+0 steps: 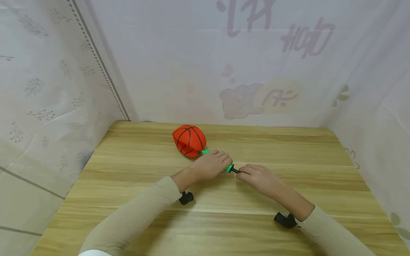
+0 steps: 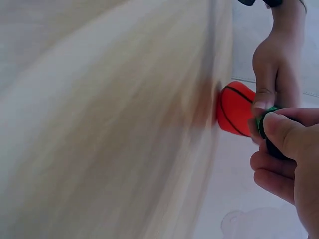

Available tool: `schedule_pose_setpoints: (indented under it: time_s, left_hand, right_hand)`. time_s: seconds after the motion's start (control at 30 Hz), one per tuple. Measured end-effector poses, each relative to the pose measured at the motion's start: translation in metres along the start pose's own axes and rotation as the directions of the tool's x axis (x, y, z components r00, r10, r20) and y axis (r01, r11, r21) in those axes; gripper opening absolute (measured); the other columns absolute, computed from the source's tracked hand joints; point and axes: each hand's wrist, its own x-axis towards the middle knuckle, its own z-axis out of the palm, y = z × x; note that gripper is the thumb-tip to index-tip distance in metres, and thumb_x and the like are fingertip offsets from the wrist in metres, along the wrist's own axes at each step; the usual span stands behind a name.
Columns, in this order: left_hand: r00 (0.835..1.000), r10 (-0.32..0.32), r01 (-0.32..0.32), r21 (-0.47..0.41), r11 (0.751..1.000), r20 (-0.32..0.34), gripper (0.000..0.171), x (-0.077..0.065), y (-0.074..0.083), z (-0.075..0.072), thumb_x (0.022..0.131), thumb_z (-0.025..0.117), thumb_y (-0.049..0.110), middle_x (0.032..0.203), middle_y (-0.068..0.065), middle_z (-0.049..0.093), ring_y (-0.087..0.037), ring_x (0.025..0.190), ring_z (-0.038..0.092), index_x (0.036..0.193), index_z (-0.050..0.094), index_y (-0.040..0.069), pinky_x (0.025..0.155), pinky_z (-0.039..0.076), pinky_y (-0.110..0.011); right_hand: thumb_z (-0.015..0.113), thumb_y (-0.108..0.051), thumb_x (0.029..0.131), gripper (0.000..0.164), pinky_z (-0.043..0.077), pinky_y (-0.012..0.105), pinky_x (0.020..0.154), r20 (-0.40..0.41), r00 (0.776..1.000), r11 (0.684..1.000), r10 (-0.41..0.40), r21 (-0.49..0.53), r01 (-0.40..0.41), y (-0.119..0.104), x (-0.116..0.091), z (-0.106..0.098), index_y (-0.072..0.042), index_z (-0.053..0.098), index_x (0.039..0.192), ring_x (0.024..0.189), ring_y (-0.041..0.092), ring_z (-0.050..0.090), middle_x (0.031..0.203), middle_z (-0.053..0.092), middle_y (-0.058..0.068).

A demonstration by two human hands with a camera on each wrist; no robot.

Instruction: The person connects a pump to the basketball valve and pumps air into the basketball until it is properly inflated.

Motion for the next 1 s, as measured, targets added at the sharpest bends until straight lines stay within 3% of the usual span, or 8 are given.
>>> schedule_pose_setpoints:
  time_s: [0.03,0.1,0.17,0.43,0.57,0.77,0.93,1.0]
  left_hand:
    - [1.0,-0.001,0.001,0.0,1.0,0.004,0.028,0.0,0.0,0.0,0.107,0.048,0.038,0.115,0.003,0.058,-0.014,0.106,0.054,0.12,0.053,0.014,0.092,0.043,-0.029]
    - [1.0,0.001,-0.001,-0.003,1.0,0.001,0.028,-0.001,-0.001,0.0,0.107,0.049,0.038,0.115,0.003,0.058,-0.014,0.105,0.054,0.119,0.053,0.014,0.09,0.044,-0.029]
    - [1.0,0.004,-0.004,-0.007,1.0,0.003,0.028,-0.001,-0.002,-0.001,0.107,0.049,0.038,0.117,0.003,0.059,-0.015,0.108,0.054,0.12,0.053,0.014,0.092,0.044,-0.029]
    - [1.0,0.001,-0.001,-0.028,1.0,0.011,0.029,-0.001,-0.003,-0.001,0.107,0.05,0.037,0.12,0.001,0.06,-0.016,0.113,0.055,0.123,0.054,0.013,0.098,0.044,-0.031]
    - [1.0,-0.005,0.006,-0.022,1.0,0.026,0.031,0.001,0.0,0.0,0.108,0.047,0.039,0.118,0.001,0.059,-0.016,0.112,0.054,0.123,0.054,0.013,0.097,0.043,-0.031]
    - [0.999,-0.03,0.028,0.059,0.998,0.034,0.033,0.005,0.005,0.0,0.107,0.049,0.041,0.114,0.001,0.058,-0.016,0.108,0.053,0.123,0.054,0.013,0.093,0.042,-0.031]
    - [0.998,-0.04,0.035,0.095,0.995,0.043,0.032,0.006,0.007,0.001,0.106,0.051,0.041,0.113,0.002,0.057,-0.015,0.105,0.052,0.122,0.054,0.013,0.089,0.041,-0.03]
    - [0.998,-0.032,0.027,0.087,0.996,0.051,0.031,0.007,0.008,0.001,0.107,0.05,0.04,0.114,0.002,0.057,-0.015,0.105,0.051,0.122,0.054,0.013,0.09,0.041,-0.03]
  right_hand:
    - [0.04,-0.02,0.11,0.034,0.054,0.024,0.068,-0.004,1.0,1.0,-0.002,-0.006,0.002,-0.001,-0.004,-0.003,-0.008,0.069,0.099,0.079,0.013,0.061,0.097,0.067,0.002]
    - [0.039,-0.019,0.111,0.034,0.054,0.026,0.069,-0.008,1.0,1.0,0.002,-0.006,-0.002,-0.005,-0.015,-0.01,-0.008,0.068,0.1,0.081,0.014,0.062,0.098,0.067,0.002]
    - [0.026,-0.023,0.113,0.046,0.055,0.027,0.069,-0.02,1.0,1.0,0.003,-0.019,-0.003,-0.008,-0.025,-0.017,-0.009,0.068,0.099,0.082,0.015,0.063,0.099,0.067,0.002]
    - [0.028,-0.02,0.113,0.044,0.057,0.031,0.076,-0.035,0.999,0.999,-0.002,-0.041,0.0,-0.018,-0.053,-0.039,-0.01,0.069,0.099,0.087,0.017,0.065,0.1,0.068,0.002]
    - [0.027,-0.02,0.113,0.045,0.058,0.033,0.076,-0.028,1.0,0.999,-0.003,-0.05,0.002,-0.018,-0.051,-0.04,-0.009,0.069,0.101,0.088,0.018,0.066,0.101,0.068,0.002]
    - [0.027,-0.022,0.112,0.045,0.056,0.027,0.076,0.033,0.999,1.0,0.02,-0.007,-0.02,-0.011,-0.03,-0.028,-0.009,0.069,0.103,0.088,0.016,0.065,0.102,0.067,0.002]
    - [0.061,-0.01,0.1,0.008,0.055,0.025,0.076,0.076,0.997,1.0,0.011,0.004,-0.012,-0.003,-0.01,-0.015,-0.009,0.069,0.103,0.087,0.014,0.064,0.1,0.067,0.001]
    - [0.073,-0.005,0.088,0.016,0.055,0.025,0.076,0.089,0.996,1.0,0.008,-0.014,-0.007,-0.001,-0.004,-0.01,-0.01,0.069,0.102,0.088,0.014,0.064,0.1,0.067,0.0]
